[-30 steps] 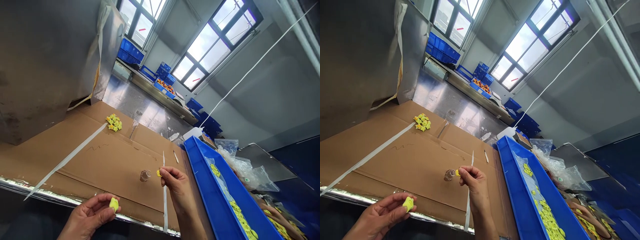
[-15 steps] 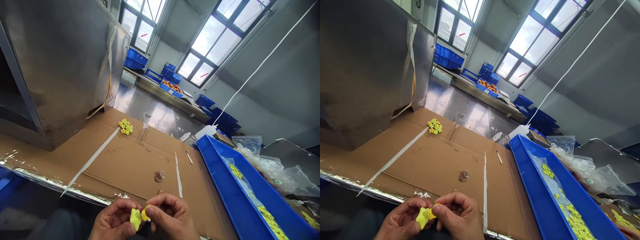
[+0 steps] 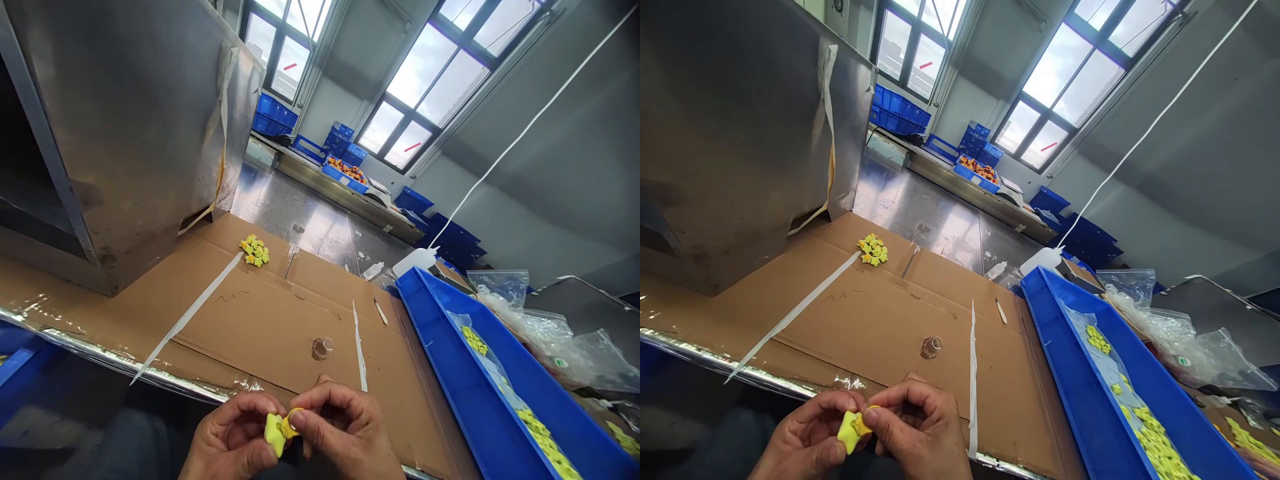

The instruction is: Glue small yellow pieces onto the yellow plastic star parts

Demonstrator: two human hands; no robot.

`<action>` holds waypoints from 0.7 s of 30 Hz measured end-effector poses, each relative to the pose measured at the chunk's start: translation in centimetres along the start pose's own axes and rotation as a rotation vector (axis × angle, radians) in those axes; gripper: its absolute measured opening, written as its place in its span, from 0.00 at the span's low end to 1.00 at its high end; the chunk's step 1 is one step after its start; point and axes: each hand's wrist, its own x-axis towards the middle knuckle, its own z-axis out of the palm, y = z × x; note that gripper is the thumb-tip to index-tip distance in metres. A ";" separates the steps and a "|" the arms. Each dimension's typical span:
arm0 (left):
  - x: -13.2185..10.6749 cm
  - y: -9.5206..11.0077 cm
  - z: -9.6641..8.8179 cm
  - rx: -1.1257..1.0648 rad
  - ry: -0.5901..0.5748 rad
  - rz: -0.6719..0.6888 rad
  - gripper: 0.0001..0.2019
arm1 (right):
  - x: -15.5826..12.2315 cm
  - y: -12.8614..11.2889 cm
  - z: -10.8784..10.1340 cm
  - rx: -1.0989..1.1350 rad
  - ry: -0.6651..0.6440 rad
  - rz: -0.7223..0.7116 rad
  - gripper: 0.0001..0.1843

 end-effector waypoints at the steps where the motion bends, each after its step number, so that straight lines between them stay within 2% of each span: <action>1: 0.0 0.0 0.0 0.003 0.001 0.002 0.14 | 0.0 0.0 0.0 0.000 -0.002 0.001 0.09; 10: 0.1 -0.4 -0.4 -0.003 -0.068 0.021 0.13 | 0.1 0.1 0.0 -0.006 -0.028 -0.011 0.07; 21: 0.1 -0.4 -0.5 0.042 -0.004 0.017 0.14 | 0.1 0.6 -0.5 -0.254 -0.030 -0.125 0.06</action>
